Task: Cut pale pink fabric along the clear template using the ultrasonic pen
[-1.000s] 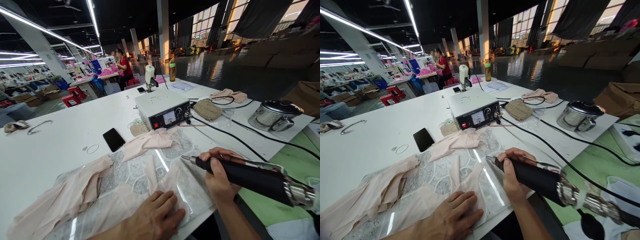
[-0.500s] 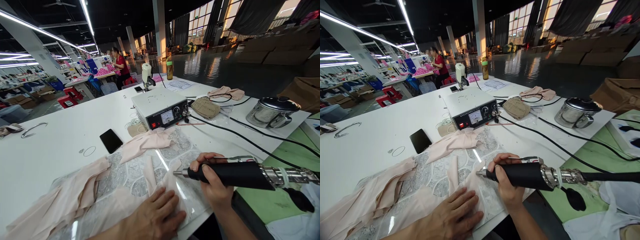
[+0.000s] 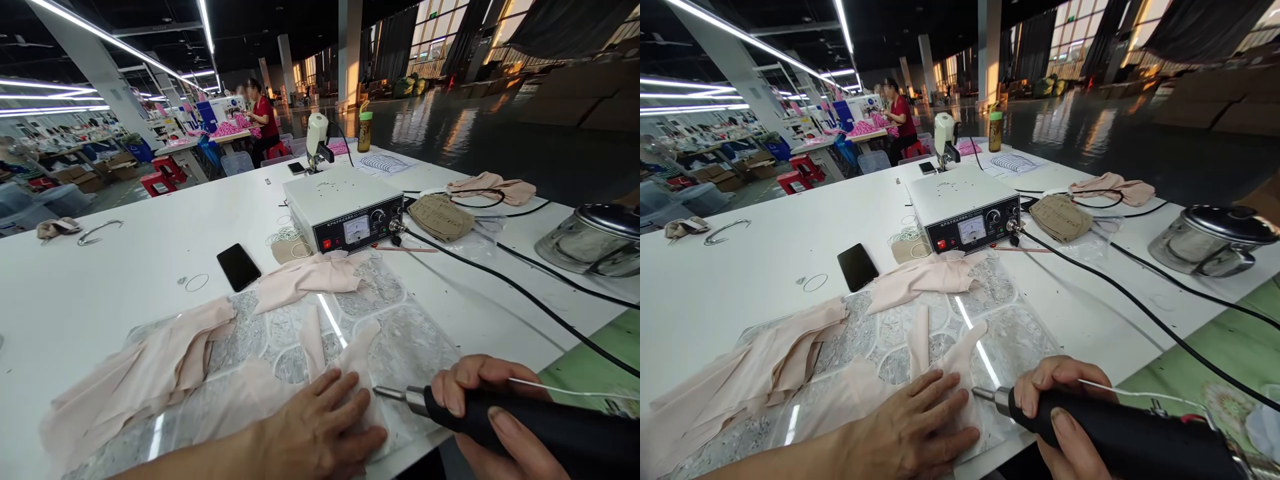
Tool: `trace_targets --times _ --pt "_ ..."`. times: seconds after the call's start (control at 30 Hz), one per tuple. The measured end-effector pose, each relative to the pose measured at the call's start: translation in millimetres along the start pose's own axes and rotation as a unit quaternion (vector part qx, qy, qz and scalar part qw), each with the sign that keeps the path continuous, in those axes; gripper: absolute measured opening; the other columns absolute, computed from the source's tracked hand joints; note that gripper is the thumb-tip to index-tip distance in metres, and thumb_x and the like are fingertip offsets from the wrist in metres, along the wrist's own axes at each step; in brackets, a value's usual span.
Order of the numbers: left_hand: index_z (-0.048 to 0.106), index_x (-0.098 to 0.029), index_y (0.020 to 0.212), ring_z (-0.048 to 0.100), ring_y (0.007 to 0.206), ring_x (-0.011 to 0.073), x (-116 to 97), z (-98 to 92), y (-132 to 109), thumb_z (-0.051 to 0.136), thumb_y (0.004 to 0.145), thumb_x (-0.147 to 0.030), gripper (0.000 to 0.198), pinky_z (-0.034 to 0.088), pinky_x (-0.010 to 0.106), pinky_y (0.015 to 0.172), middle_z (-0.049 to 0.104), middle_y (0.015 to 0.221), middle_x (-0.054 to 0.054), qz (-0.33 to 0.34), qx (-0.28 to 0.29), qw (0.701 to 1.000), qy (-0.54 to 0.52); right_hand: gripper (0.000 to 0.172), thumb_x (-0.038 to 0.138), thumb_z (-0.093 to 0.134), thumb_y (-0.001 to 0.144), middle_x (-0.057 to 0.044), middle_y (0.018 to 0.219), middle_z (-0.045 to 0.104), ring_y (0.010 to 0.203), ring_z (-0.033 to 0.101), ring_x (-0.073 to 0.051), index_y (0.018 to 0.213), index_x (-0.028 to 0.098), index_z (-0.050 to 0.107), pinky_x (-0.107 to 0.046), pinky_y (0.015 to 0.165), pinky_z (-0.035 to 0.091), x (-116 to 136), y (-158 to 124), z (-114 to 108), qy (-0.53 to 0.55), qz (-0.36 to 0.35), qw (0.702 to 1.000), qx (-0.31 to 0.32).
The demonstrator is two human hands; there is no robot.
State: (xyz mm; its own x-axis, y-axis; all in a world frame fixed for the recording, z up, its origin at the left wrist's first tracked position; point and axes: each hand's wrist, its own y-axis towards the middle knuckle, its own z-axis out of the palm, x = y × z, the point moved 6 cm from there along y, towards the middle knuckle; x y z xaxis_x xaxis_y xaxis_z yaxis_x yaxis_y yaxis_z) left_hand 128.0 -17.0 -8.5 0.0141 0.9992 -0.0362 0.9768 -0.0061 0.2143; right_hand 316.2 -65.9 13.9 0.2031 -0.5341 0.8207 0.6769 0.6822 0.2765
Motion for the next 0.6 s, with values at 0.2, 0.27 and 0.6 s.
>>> trace_targets --times 0.2,0.27,0.6 --pt "0.056 -0.023 0.13 0.052 0.125 0.0307 0.2 -1.0 1.1 0.054 0.099 -0.042 0.036 0.045 0.042 0.1 0.058 0.128 0.01 -0.002 -0.001 1.0 -0.009 0.016 0.033 0.071 0.077 0.001 0.068 0.053 0.047 0.053 -0.011 0.08 0.022 0.059 -0.03 0.047 0.052 3.8 -1.1 3.2 -0.024 0.011 1.0 -0.011" --pt "0.056 -0.024 0.131 0.051 0.125 0.031 0.1 0.4 0.2 0.054 0.098 -0.043 0.038 0.045 0.043 0.099 0.057 0.129 0.01 -0.002 0.004 1.0 -0.008 0.015 0.033 0.07 0.078 0.001 0.069 0.053 0.048 0.052 -0.011 0.082 0.022 0.059 -0.03 0.046 0.052 2.1 -2.4 2.8 -0.025 0.006 1.0 -0.006" --pt "0.056 -0.024 0.129 0.053 0.122 0.0296 0.7 -0.4 1.0 0.051 0.1 -0.044 0.036 0.046 0.04 0.096 0.058 0.128 0.01 0.0 -0.008 1.0 0.002 0.012 0.03 0.065 0.081 0.0 0.073 0.053 0.052 0.053 -0.013 0.089 0.024 0.06 -0.032 0.048 0.053 -2.5 -9.4 0.1 -0.038 -0.025 0.998 0.031"
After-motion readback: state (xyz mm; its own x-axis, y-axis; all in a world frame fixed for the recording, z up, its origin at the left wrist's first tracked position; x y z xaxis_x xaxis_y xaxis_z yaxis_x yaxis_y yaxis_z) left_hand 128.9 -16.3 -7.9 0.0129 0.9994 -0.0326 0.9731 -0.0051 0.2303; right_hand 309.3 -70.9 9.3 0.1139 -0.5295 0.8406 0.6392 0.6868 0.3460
